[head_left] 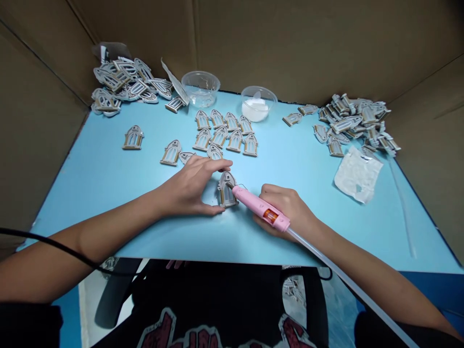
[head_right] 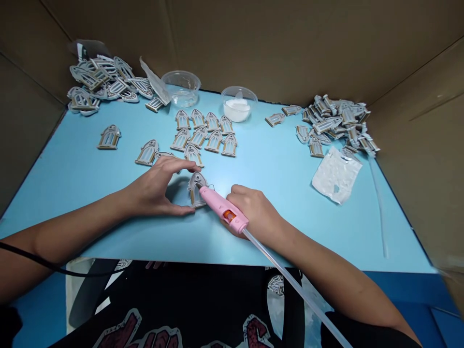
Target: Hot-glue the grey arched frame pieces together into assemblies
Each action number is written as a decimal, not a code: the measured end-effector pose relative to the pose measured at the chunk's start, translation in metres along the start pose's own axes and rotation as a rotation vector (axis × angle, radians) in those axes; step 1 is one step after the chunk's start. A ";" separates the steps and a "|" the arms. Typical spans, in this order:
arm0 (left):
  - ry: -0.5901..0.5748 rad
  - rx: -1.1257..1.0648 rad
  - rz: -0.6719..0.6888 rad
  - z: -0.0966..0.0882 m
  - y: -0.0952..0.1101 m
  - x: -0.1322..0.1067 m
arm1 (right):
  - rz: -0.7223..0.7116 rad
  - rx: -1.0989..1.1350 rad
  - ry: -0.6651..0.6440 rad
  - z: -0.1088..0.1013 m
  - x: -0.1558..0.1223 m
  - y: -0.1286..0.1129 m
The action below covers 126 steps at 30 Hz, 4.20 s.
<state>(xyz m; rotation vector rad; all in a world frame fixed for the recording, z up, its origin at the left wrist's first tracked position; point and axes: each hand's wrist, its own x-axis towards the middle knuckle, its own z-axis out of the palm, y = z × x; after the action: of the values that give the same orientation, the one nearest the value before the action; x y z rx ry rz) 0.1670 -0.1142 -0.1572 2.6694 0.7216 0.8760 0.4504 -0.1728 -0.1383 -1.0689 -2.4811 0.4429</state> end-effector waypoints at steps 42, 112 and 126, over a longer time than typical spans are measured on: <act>-0.005 -0.021 -0.036 -0.007 0.007 0.005 | 0.060 -0.018 -0.027 -0.002 -0.004 -0.002; 0.061 0.063 0.066 -0.002 0.008 0.005 | 0.038 -0.077 0.008 -0.004 -0.004 -0.014; -0.110 -0.074 -0.167 -0.005 0.004 0.004 | 0.210 -0.330 0.112 -0.004 -0.005 -0.001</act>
<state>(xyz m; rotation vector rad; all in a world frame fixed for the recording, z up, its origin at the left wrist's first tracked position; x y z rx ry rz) 0.1683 -0.1150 -0.1498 2.5262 0.8535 0.6935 0.4547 -0.1764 -0.1356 -1.4487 -2.4040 0.0264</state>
